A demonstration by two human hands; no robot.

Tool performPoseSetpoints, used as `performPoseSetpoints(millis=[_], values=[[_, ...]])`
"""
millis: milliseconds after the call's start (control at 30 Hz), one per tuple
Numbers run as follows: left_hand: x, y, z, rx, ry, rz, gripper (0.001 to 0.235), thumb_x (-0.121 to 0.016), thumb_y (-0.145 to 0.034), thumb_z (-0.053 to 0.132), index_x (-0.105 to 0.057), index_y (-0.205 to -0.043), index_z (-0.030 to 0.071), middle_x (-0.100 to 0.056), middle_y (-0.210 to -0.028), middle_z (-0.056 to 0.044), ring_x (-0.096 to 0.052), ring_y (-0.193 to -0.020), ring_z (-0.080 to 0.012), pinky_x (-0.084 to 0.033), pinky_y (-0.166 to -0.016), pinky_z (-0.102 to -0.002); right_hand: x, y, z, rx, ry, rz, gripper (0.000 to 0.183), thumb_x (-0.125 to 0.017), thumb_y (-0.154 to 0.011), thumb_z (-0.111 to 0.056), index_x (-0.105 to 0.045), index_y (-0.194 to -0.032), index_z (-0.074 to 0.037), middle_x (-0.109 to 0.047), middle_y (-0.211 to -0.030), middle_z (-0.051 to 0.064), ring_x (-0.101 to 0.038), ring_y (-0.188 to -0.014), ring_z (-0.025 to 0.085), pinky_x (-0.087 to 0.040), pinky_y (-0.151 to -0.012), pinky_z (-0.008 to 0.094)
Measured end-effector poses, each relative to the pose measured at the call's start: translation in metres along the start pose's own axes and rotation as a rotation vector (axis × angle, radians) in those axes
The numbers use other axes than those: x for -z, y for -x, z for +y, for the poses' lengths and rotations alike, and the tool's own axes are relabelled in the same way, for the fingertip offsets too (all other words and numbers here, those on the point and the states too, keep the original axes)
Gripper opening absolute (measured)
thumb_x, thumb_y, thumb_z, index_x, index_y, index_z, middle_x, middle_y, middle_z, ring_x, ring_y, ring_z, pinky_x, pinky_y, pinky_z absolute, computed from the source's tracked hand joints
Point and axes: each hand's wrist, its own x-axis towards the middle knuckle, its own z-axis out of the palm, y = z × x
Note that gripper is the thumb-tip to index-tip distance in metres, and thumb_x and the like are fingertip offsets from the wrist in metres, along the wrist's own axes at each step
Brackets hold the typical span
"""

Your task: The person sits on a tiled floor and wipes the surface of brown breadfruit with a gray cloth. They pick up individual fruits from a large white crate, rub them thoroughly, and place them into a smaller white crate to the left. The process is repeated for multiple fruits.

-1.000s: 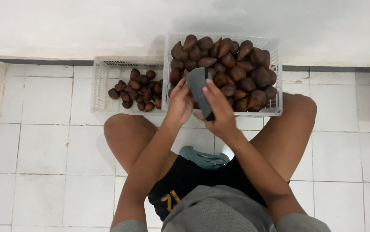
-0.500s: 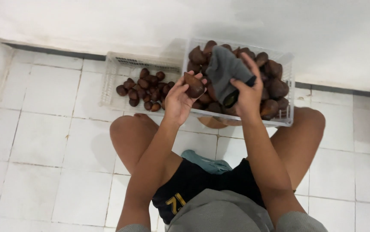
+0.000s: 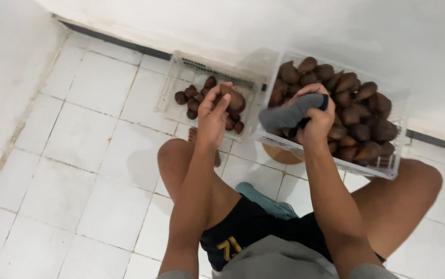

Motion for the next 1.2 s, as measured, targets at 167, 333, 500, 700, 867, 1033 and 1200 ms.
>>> performPoseSetpoints(millis=[167, 333, 500, 700, 867, 1033, 1200], values=[[0.026, -0.004, 0.036, -0.07, -0.134, 0.096, 0.027, -0.062, -0.102, 0.004, -0.064, -0.128, -0.006, -0.066, -0.118, -0.025, -0.067, -0.116, -0.0394, -0.055, -0.102, -0.052, -0.045, 0.007, 0.028, -0.039, 0.046, -0.351, 0.063, -0.047, -0.069, -0.025, -0.061, -0.118, 0.013, -0.059, -0.063, 0.023, -0.062, -0.05, 0.027, -0.046, -0.051, 0.032], [0.044, -0.013, 0.054, -0.063, -0.175, 0.188, 0.023, -0.063, -0.102, 0.006, -0.068, -0.121, -0.006, -0.069, -0.112, -0.023, -0.07, -0.111, -0.0345, -0.057, -0.099, -0.049, -0.088, 0.028, 0.057, -0.149, 0.147, -0.436, 0.079, -0.039, -0.098, -0.065, -0.075, -0.096, 0.005, -0.069, -0.066, 0.019, -0.067, -0.057, 0.02, -0.05, -0.059, 0.028], [0.052, -0.021, 0.066, -0.064, -0.254, 0.23, 0.024, -0.058, -0.105, 0.008, -0.065, -0.123, -0.006, -0.07, -0.112, -0.023, -0.068, -0.114, -0.0328, -0.054, -0.101, -0.047, -0.127, 0.033, 0.077, -0.4, 0.452, -0.381, 0.029, -0.061, -0.105, -0.033, -0.073, -0.123, -0.013, -0.075, -0.113, 0.013, -0.066, -0.108, 0.024, -0.048, -0.098, 0.039], [0.042, -0.033, 0.082, -0.006, -0.435, 0.194, 0.021, -0.06, -0.104, 0.009, -0.066, -0.121, -0.001, -0.071, -0.114, -0.02, -0.069, -0.114, -0.0287, -0.053, -0.104, -0.046, -0.149, 0.023, 0.111, -0.528, 0.357, -0.344, 0.049, -0.06, -0.107, -0.042, -0.061, -0.14, -0.006, -0.068, -0.126, 0.021, -0.062, -0.119, 0.035, -0.047, -0.103, 0.05], [0.037, -0.043, 0.092, 0.051, -0.61, 0.227, 0.023, -0.06, -0.102, 0.012, -0.064, -0.124, 0.005, -0.071, -0.118, -0.016, -0.065, -0.121, -0.0291, -0.05, -0.105, -0.046, -0.159, 0.01, 0.122, -0.603, 0.207, -0.242, 0.039, -0.068, -0.102, -0.035, -0.069, -0.131, -0.009, -0.071, -0.124, 0.014, -0.064, -0.115, 0.026, -0.052, -0.1, 0.043], [0.035, -0.052, 0.105, 0.173, -0.836, 0.271, 0.057, -0.064, -0.098, 0.024, -0.043, -0.147, 0.006, -0.05, -0.148, -0.026, -0.043, -0.144, -0.0411, -0.037, -0.116, -0.059, -0.117, 0.009, 0.202, -0.772, 0.137, -0.067, 0.056, -0.075, -0.097, -0.034, -0.059, -0.141, -0.003, -0.065, -0.132, 0.022, -0.063, -0.117, 0.031, -0.053, -0.1, 0.043], [0.046, -0.062, 0.11, 0.236, -0.832, 0.276, 0.057, -0.065, -0.096, 0.028, -0.046, -0.145, 0.006, -0.051, -0.147, -0.022, -0.057, -0.134, -0.0341, -0.04, -0.116, -0.051, -0.116, 0.022, 0.266, -1.02, 0.2, 0.209, 0.076, -0.078, -0.092, -0.044, -0.05, -0.147, 0.001, -0.054, -0.142, 0.02, -0.053, -0.129, 0.033, -0.044, -0.108, 0.049]])
